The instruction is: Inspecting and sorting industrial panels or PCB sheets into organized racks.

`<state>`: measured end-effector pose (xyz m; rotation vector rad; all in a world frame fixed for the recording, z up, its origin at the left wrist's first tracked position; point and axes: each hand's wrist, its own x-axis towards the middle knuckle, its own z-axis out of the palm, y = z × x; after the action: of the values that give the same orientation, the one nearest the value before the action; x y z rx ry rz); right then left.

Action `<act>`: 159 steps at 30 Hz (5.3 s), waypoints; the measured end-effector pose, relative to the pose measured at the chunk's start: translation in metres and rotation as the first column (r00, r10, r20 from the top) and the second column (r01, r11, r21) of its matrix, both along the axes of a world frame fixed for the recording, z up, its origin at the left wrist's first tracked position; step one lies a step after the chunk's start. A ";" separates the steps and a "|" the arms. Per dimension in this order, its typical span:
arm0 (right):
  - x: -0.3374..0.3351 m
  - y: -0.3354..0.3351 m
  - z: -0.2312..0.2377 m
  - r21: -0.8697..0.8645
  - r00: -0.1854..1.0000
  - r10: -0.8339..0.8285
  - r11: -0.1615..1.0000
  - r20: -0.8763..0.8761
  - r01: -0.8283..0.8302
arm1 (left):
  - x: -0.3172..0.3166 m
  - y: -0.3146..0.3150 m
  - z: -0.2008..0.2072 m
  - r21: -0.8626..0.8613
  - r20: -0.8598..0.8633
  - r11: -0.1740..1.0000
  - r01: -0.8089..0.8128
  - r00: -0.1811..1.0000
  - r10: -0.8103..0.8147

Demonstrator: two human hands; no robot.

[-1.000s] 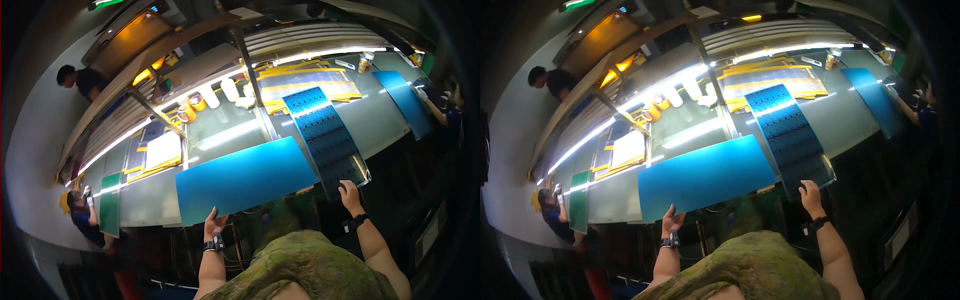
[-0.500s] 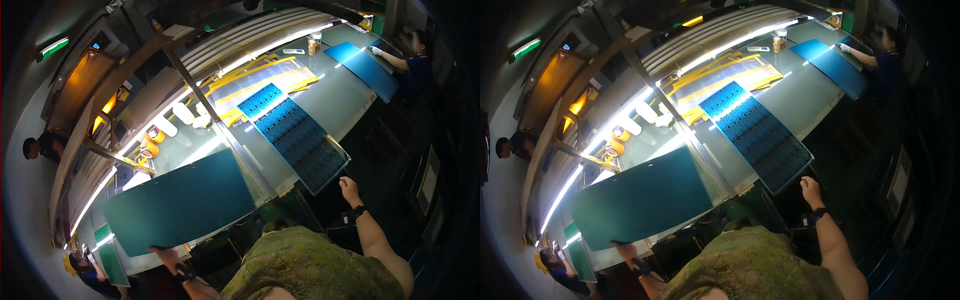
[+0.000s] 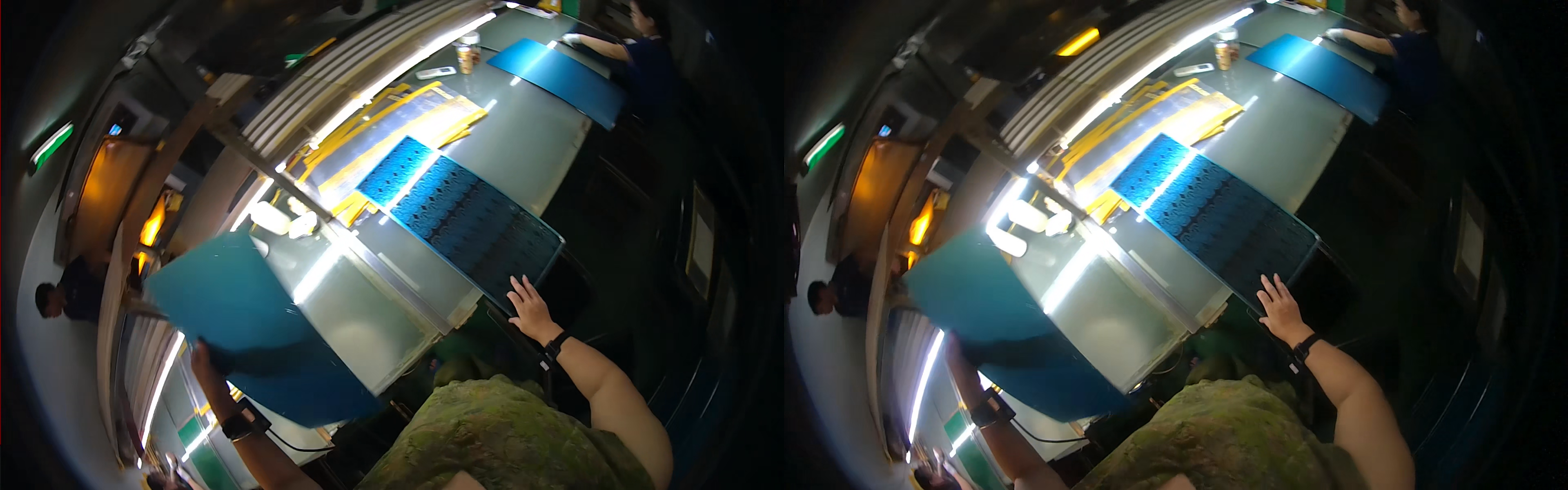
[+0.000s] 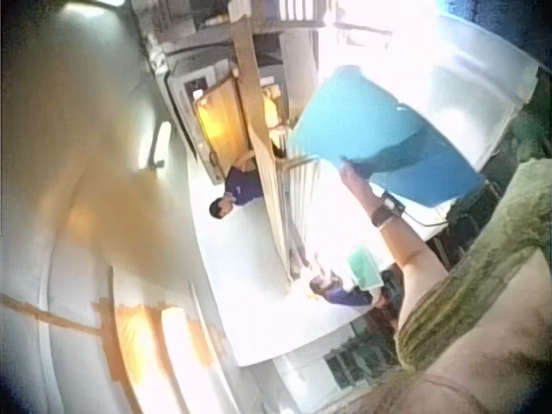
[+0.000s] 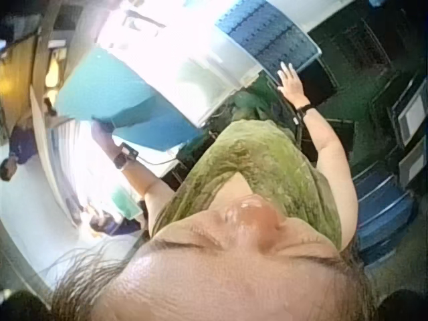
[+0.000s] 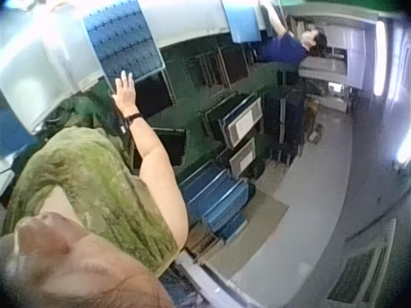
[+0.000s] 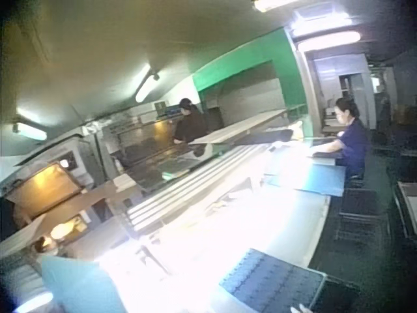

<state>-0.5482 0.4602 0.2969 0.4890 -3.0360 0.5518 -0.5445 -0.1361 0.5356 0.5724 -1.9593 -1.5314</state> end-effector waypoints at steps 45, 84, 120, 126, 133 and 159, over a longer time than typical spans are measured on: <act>-0.122 0.151 -0.074 -0.675 0.605 -0.584 0.128 0.541 0.726 | -0.064 0.328 -0.213 -0.557 0.556 0.468 0.686 0.727 -0.404; 0.047 0.135 -0.016 -0.507 0.634 0.250 -0.423 0.732 0.752 | -0.106 0.419 -0.265 0.998 -0.026 0.015 0.054 0.695 -0.718; -0.052 0.080 0.013 -0.318 0.765 0.286 -0.784 0.578 0.533 | -0.144 0.392 -0.040 -0.066 0.410 -0.076 0.995 -0.042 -0.911; -0.086 0.003 -0.013 -0.103 0.793 0.433 -0.849 0.429 0.519 | -0.116 0.363 -0.159 0.635 0.165 0.144 0.759 0.050 -0.985; -0.052 -0.091 0.011 -0.311 0.674 0.536 -0.615 0.509 0.724 | -0.161 0.385 -0.289 0.979 0.199 0.173 -0.106 0.350 -0.915; 0.003 0.002 0.083 -0.146 0.772 0.535 0.782 -0.344 -0.606 | -0.160 0.330 -0.234 0.869 0.313 0.493 0.028 0.742 -0.593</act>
<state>-0.5454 0.4619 0.3799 1.3712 -2.4507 0.7822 -0.7044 0.1936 0.3011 1.2364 -1.6492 -2.8787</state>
